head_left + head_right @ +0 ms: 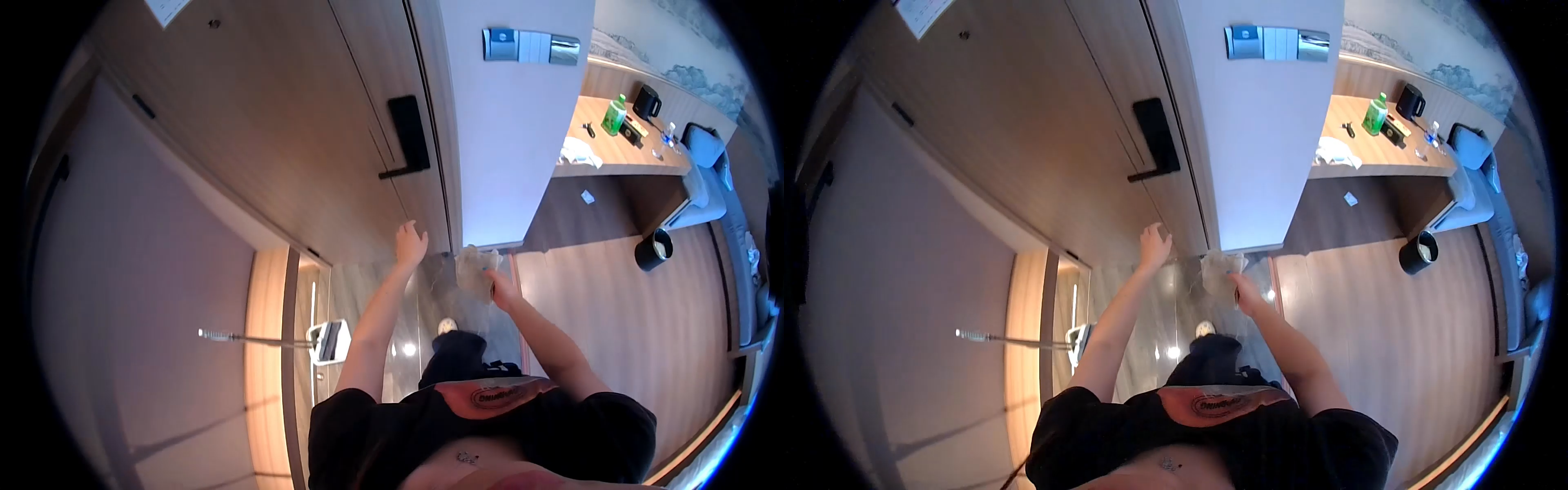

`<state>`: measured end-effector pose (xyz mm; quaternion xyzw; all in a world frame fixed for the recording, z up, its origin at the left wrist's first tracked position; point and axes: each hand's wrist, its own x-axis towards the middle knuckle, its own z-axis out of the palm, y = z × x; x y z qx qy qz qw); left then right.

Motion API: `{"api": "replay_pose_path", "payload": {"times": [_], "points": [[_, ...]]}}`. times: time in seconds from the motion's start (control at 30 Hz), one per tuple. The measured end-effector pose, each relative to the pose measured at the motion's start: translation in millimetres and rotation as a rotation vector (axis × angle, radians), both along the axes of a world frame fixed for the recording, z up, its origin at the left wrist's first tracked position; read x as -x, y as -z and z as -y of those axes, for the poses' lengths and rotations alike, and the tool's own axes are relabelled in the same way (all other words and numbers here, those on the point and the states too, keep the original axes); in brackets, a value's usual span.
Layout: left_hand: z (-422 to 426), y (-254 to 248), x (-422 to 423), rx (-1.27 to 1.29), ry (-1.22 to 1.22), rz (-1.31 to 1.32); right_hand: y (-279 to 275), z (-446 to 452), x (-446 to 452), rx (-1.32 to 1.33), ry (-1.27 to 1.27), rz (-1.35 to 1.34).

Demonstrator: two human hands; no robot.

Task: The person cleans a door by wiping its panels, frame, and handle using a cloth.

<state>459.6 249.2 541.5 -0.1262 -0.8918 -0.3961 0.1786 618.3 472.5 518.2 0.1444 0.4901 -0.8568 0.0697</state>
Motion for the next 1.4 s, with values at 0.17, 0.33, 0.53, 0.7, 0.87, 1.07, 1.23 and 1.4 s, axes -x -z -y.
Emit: {"api": "replay_pose_path", "payload": {"times": [0.17, 0.33, 0.53, 0.7, 0.87, 1.07, 1.23, 1.4], "points": [[-3, -37, 154, 0.195, -0.096, -0.307, -23, 16, 110, -0.005, -0.060, -0.055], [-15, -55, 246, 0.535, 0.141, 0.207, -22, 6, 186, -0.028, 0.049, -0.026], [-33, 28, 286, 0.306, 0.198, 0.252, 0, -4, 215, 0.058, 0.120, 0.042], [-40, 43, 287, 0.152, 0.241, 0.287, 34, -18, 230, 0.104, 0.039, 0.014], [-40, 33, 256, 0.164, 0.184, 0.327, 2, -13, 220, 0.078, -0.013, 0.135], [-25, 51, 214, 0.259, 0.125, 0.312, 0, -49, 217, -0.056, -0.181, 0.137], [-5, 45, 165, 0.452, 0.118, 0.309, -4, -87, 226, -0.134, -0.297, 0.097], [2, 24, 123, 0.800, 0.032, 0.334, 13, -96, 240, -0.264, -0.421, 0.106]]}}
